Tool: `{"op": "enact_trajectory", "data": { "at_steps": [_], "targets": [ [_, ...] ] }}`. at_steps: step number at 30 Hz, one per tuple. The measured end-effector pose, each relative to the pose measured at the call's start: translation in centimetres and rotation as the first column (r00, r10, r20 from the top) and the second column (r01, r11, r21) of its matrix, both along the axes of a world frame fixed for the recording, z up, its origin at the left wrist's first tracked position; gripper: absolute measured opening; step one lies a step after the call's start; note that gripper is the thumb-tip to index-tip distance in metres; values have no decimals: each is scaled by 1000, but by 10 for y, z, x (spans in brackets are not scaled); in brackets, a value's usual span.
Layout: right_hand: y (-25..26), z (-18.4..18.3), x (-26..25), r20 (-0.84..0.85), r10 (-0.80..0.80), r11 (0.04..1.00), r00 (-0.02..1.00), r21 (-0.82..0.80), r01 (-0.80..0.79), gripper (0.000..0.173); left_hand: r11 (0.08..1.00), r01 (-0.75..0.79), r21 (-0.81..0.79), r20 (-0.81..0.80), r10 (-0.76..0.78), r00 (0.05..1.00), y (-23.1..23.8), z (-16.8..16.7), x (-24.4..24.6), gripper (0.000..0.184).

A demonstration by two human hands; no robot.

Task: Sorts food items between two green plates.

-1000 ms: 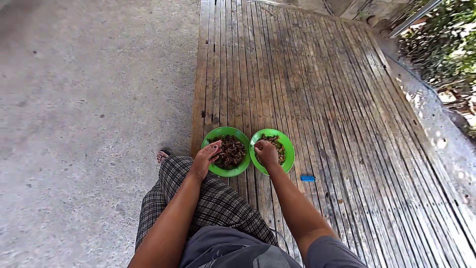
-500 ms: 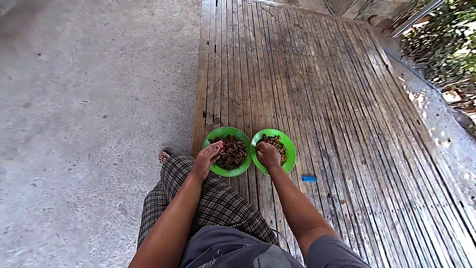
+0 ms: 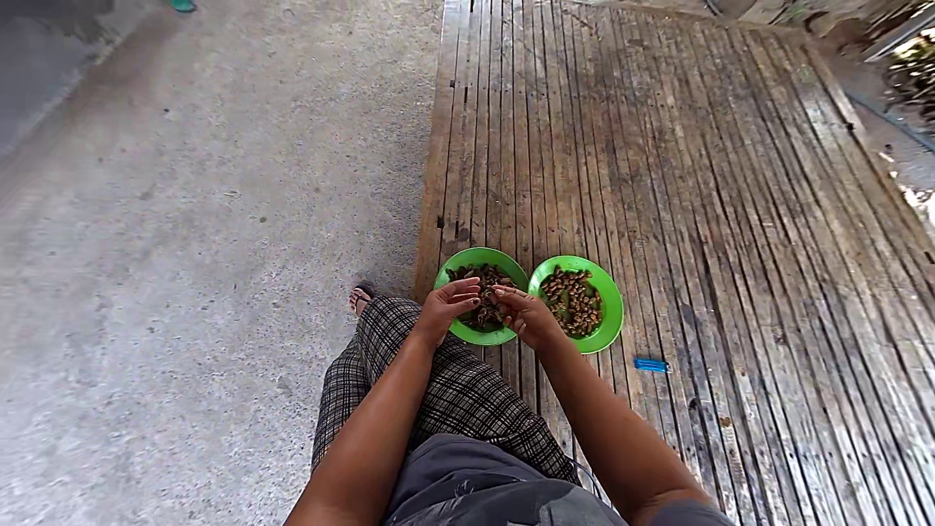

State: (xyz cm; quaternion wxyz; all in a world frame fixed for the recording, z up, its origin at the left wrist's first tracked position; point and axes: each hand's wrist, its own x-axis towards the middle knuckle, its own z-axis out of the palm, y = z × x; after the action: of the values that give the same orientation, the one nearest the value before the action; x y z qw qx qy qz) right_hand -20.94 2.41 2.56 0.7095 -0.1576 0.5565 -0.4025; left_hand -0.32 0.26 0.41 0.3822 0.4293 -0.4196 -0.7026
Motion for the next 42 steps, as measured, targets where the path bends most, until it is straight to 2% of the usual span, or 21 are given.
{"op": "enact_trajectory", "data": {
  "at_steps": [2,4,5,7,9,11,12,14,19,21,23,27,30,32,34,36,39,42],
  "targets": [
    [4,0,15,69,7,999,998,33,-9,23,1000,-11,9,12,11,1000,1,0,1,36],
    [9,-2,27,47,43,997,998,54,-45,22,999,-36,22,57,35,998,1,0,0,27],
    [11,-1,30,-17,81,995,997,55,-79,23,998,-54,31,79,52,996,1,0,0,23],
    [13,-3,28,-272,148,987,951,-12,-157,25,994,-95,58,103,89,991,0,0,-2,19],
    [12,-14,13,-610,129,958,782,-127,-257,25,990,-116,79,112,106,988,-1,-1,-1,21],
    [6,-21,-5,-841,94,931,533,-115,-346,25,988,-120,96,116,108,987,-3,-2,-1,23],
    [2,-25,-13,-898,96,925,428,-78,-371,24,987,-120,106,118,107,987,-3,-3,-2,23],
    [-7,-29,-22,-948,138,915,286,11,-404,23,987,-112,113,120,98,988,-4,-2,-3,25],
    [-23,-39,-18,-969,228,850,97,149,-505,27,989,-104,103,108,93,990,-2,-2,-2,25],
    [-26,-43,-16,-968,238,832,79,162,-531,27,989,-103,105,100,93,991,-2,-2,-1,25],
    [-24,-45,-17,-978,178,835,112,90,-542,25,988,-106,108,94,96,991,-2,-1,-1,26],
    [-11,-42,-19,-939,-47,808,341,-237,-539,17,989,-102,108,89,92,992,-5,-1,-2,26],
    [-3,-39,-16,-885,-96,818,456,-331,-470,13,988,-97,120,90,87,992,-5,-2,-3,26],
    [-1,-41,-16,-894,-62,846,444,-283,-451,15,988,-95,124,91,84,992,-4,-3,-2,26],
    [-2,-42,-18,-922,-13,843,386,-218,-492,19,987,-106,121,90,95,991,-4,-2,-2,25],
    [-1,-43,-15,-940,-14,809,340,-210,-549,20,986,-117,119,83,107,991,-3,-1,0,25],
    [2,-45,-6,-947,-15,750,321,-223,-622,19,985,-125,118,76,117,990,-3,-4,0,26],
    [3,-45,6,-963,122,703,239,-86,-706,26,985,-127,117,86,117,989,-4,-4,-1,26]
  ]
}}
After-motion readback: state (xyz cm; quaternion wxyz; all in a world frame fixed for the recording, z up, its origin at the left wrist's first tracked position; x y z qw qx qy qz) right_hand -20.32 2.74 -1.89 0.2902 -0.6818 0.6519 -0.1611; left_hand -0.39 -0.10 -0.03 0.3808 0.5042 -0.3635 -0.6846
